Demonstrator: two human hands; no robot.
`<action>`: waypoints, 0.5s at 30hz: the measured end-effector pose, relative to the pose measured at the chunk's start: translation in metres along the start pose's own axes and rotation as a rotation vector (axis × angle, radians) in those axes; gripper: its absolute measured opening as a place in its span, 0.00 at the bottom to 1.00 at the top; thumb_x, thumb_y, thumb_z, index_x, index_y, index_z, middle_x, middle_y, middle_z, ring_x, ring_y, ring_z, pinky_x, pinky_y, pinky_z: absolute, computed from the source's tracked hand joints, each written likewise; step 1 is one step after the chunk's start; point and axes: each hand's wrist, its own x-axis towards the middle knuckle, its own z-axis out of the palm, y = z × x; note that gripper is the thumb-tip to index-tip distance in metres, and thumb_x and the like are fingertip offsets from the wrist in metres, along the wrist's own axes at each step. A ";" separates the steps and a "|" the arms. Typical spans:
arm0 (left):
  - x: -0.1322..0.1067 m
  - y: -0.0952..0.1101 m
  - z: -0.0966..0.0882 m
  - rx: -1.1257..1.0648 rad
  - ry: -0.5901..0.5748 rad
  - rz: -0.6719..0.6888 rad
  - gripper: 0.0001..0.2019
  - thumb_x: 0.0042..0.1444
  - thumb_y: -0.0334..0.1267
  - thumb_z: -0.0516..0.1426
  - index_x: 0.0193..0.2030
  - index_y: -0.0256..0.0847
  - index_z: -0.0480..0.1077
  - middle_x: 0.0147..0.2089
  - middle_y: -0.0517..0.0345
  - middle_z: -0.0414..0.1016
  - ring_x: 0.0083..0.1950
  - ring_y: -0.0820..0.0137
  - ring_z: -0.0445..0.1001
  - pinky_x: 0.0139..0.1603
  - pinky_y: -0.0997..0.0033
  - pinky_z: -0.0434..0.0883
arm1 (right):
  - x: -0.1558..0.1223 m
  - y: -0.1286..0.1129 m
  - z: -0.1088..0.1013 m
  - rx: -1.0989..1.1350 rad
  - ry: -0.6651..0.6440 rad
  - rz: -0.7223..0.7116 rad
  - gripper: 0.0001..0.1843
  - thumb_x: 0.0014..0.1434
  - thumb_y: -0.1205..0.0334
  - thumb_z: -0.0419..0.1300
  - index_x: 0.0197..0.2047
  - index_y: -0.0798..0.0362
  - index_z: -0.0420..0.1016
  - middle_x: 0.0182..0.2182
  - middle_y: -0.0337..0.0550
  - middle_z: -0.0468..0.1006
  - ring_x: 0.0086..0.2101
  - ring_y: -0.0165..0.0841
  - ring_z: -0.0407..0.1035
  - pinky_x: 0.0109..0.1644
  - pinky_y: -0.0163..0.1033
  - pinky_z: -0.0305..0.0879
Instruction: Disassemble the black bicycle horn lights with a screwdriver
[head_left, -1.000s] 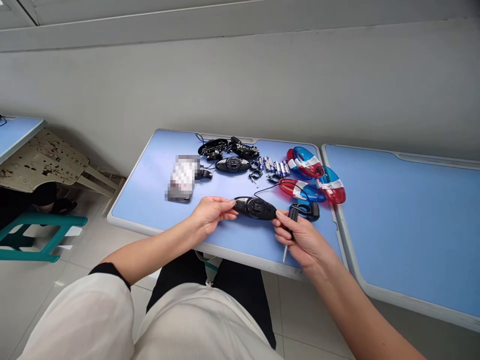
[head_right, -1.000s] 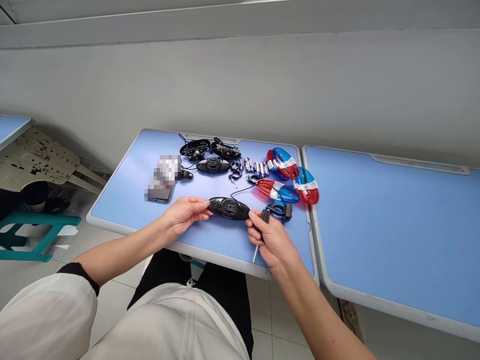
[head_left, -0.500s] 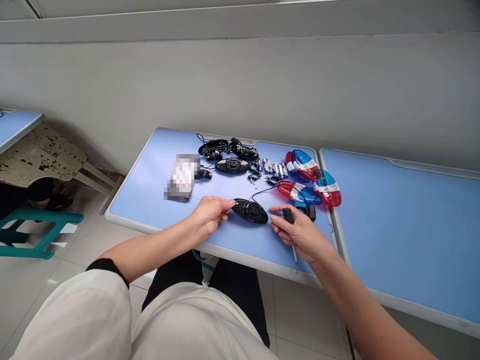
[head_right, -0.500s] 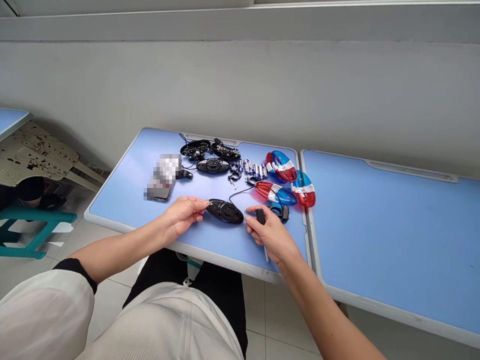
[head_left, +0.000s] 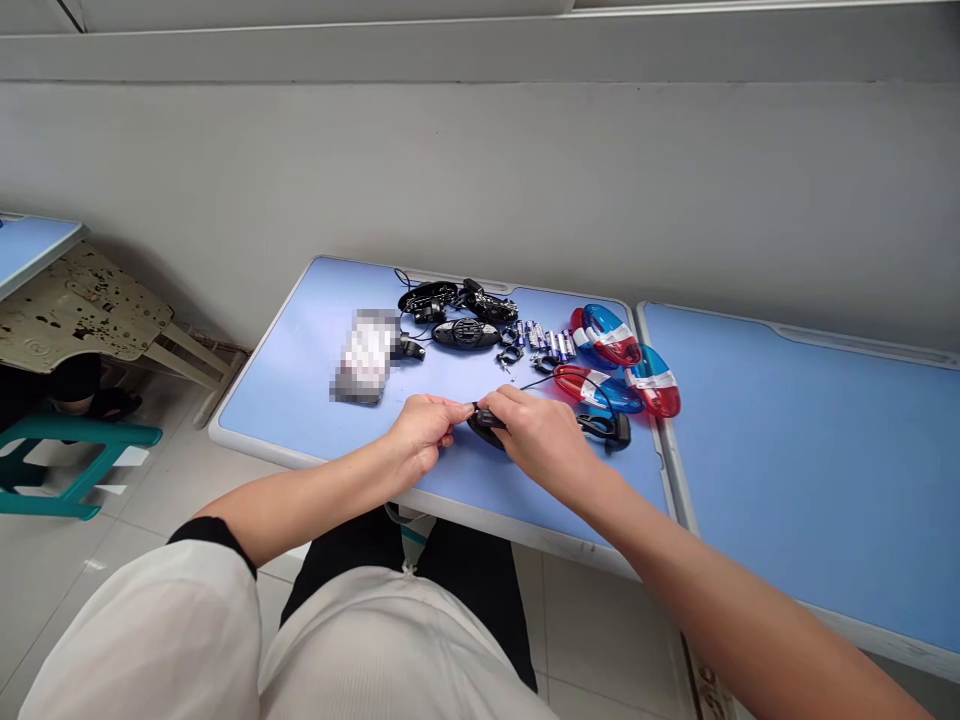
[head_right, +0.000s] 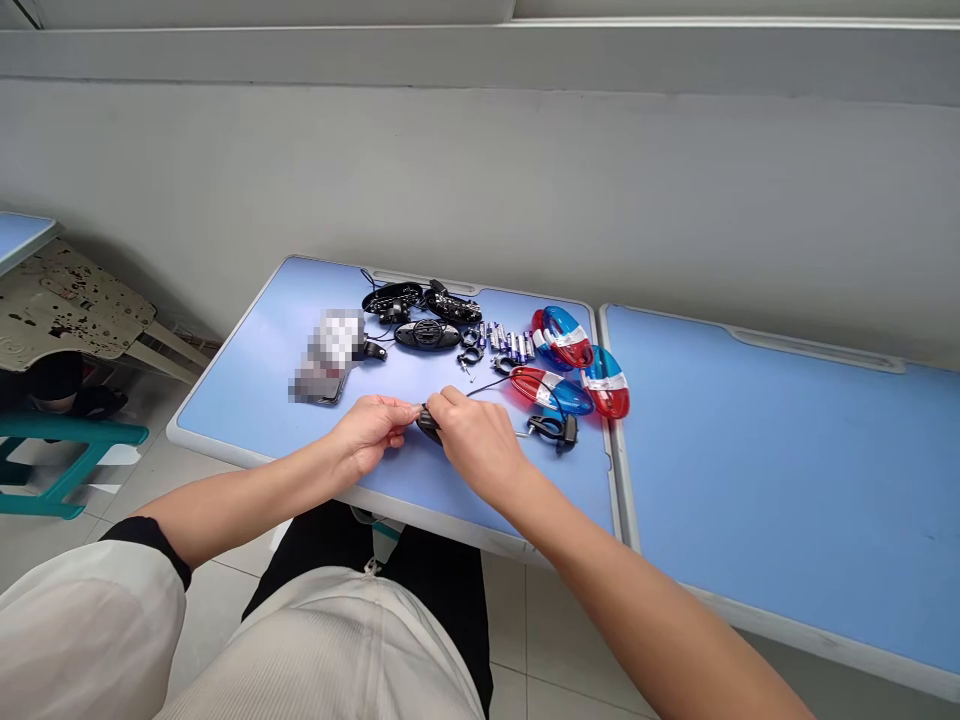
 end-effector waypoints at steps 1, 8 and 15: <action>0.000 0.000 0.000 0.000 0.002 -0.002 0.12 0.41 0.24 0.61 0.15 0.35 0.63 0.15 0.65 0.58 0.19 0.81 0.53 0.20 0.76 0.49 | 0.001 -0.002 -0.003 -0.045 -0.041 -0.005 0.12 0.57 0.72 0.50 0.37 0.53 0.73 0.35 0.46 0.76 0.27 0.32 0.67 0.25 0.38 0.40; 0.004 0.000 0.000 0.026 0.023 -0.004 0.12 0.41 0.23 0.59 0.15 0.35 0.62 0.13 0.66 0.57 0.16 0.83 0.51 0.17 0.78 0.48 | 0.007 -0.011 -0.008 -0.098 -0.090 -0.105 0.09 0.57 0.70 0.51 0.38 0.55 0.72 0.36 0.49 0.75 0.28 0.33 0.67 0.25 0.38 0.38; 0.002 0.001 0.000 0.038 0.018 -0.007 0.11 0.46 0.25 0.61 0.19 0.34 0.63 0.15 0.66 0.59 0.16 0.83 0.53 0.16 0.79 0.48 | 0.026 0.024 -0.013 0.114 0.083 0.041 0.06 0.51 0.67 0.53 0.30 0.54 0.71 0.27 0.45 0.74 0.27 0.32 0.64 0.29 0.35 0.48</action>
